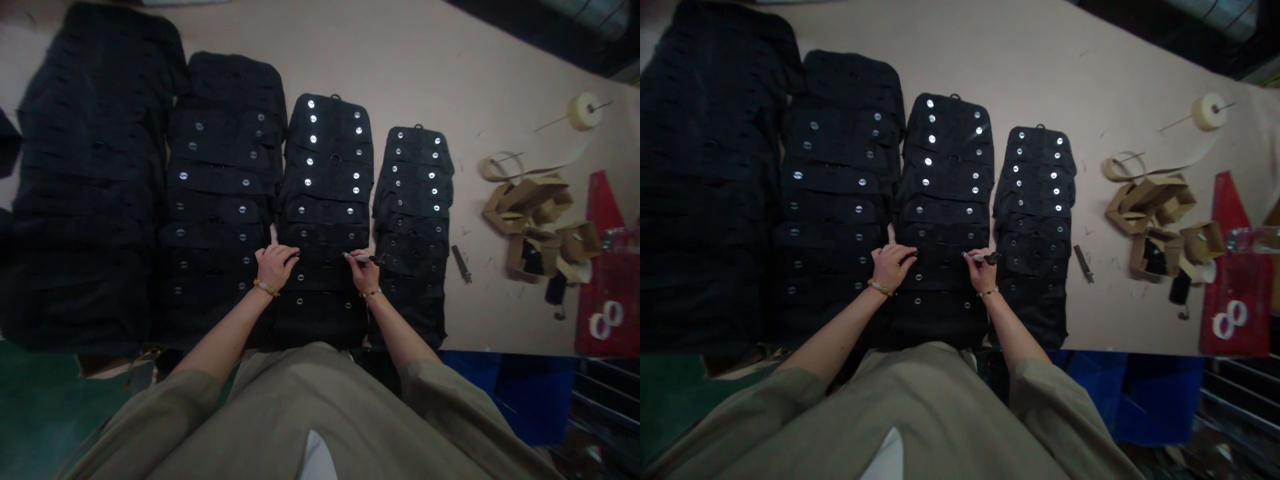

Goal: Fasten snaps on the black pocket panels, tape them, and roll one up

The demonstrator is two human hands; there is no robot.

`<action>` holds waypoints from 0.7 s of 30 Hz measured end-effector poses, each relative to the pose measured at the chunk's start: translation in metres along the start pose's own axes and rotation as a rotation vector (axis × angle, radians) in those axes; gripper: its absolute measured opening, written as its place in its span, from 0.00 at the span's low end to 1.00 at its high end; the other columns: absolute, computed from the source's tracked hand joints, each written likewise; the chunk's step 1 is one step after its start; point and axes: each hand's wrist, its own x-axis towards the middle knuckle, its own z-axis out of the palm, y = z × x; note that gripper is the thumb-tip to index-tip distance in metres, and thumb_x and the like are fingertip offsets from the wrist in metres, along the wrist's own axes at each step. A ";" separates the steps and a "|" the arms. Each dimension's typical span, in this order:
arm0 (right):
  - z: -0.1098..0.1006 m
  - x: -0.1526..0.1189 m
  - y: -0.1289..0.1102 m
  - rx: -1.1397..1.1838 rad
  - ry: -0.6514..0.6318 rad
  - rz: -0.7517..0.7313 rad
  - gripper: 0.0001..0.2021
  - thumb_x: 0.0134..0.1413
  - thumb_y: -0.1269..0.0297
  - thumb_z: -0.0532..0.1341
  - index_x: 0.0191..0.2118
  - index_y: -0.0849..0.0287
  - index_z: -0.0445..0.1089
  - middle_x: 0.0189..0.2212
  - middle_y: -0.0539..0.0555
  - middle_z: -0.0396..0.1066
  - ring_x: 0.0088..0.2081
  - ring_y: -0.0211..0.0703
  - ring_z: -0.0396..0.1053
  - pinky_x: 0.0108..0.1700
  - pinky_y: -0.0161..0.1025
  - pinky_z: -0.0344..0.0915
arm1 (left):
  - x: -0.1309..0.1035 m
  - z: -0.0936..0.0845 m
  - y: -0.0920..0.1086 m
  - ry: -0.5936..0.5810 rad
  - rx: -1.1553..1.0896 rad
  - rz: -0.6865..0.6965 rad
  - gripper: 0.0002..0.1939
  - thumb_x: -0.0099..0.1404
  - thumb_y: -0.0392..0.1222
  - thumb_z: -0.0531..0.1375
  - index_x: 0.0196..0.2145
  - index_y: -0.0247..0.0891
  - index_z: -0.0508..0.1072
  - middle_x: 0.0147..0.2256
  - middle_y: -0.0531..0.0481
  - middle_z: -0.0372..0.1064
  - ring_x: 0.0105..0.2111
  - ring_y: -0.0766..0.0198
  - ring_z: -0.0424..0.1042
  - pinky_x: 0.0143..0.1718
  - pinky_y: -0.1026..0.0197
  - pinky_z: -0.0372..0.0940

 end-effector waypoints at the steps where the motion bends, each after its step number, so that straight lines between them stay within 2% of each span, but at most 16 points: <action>1: 0.000 0.001 0.000 -0.006 -0.007 0.000 0.11 0.63 0.54 0.59 0.36 0.56 0.71 0.33 0.55 0.70 0.36 0.47 0.69 0.43 0.46 0.68 | 0.000 0.000 0.000 0.005 0.001 0.004 0.12 0.70 0.47 0.58 0.47 0.49 0.77 0.48 0.49 0.77 0.51 0.54 0.69 0.54 0.48 0.49; 9: 0.002 0.002 0.003 -0.077 -0.081 -0.062 0.11 0.63 0.56 0.59 0.36 0.57 0.74 0.32 0.56 0.70 0.34 0.46 0.69 0.38 0.43 0.66 | 0.002 0.004 -0.001 0.055 0.005 0.038 0.09 0.69 0.46 0.60 0.44 0.47 0.79 0.44 0.49 0.78 0.48 0.53 0.70 0.52 0.47 0.51; 13: -0.007 0.008 0.004 -0.037 -0.119 -0.069 0.11 0.63 0.57 0.60 0.37 0.58 0.75 0.33 0.56 0.71 0.34 0.46 0.70 0.39 0.43 0.67 | 0.002 0.004 -0.001 0.067 0.010 0.034 0.09 0.68 0.46 0.62 0.44 0.47 0.79 0.43 0.48 0.78 0.48 0.54 0.70 0.50 0.48 0.51; 17: -0.007 0.024 -0.021 0.118 -0.131 -0.046 0.08 0.61 0.58 0.64 0.37 0.57 0.74 0.34 0.53 0.72 0.35 0.45 0.70 0.41 0.43 0.68 | 0.004 0.003 -0.001 0.069 0.003 0.036 0.09 0.69 0.46 0.61 0.44 0.47 0.80 0.43 0.49 0.78 0.47 0.55 0.71 0.49 0.49 0.52; 19: 0.004 0.034 -0.040 0.217 -0.231 -0.124 0.07 0.61 0.59 0.64 0.38 0.56 0.74 0.35 0.53 0.73 0.37 0.44 0.71 0.42 0.43 0.68 | 0.005 0.004 -0.002 0.068 0.013 0.040 0.09 0.69 0.47 0.61 0.43 0.48 0.80 0.43 0.49 0.78 0.46 0.55 0.70 0.49 0.48 0.52; 21: 0.023 0.044 -0.055 0.309 -0.390 -0.251 0.06 0.62 0.60 0.64 0.39 0.56 0.75 0.36 0.53 0.73 0.38 0.44 0.71 0.43 0.42 0.69 | 0.007 0.005 -0.003 0.066 0.033 0.031 0.09 0.68 0.47 0.62 0.43 0.48 0.81 0.41 0.49 0.78 0.45 0.55 0.70 0.48 0.49 0.52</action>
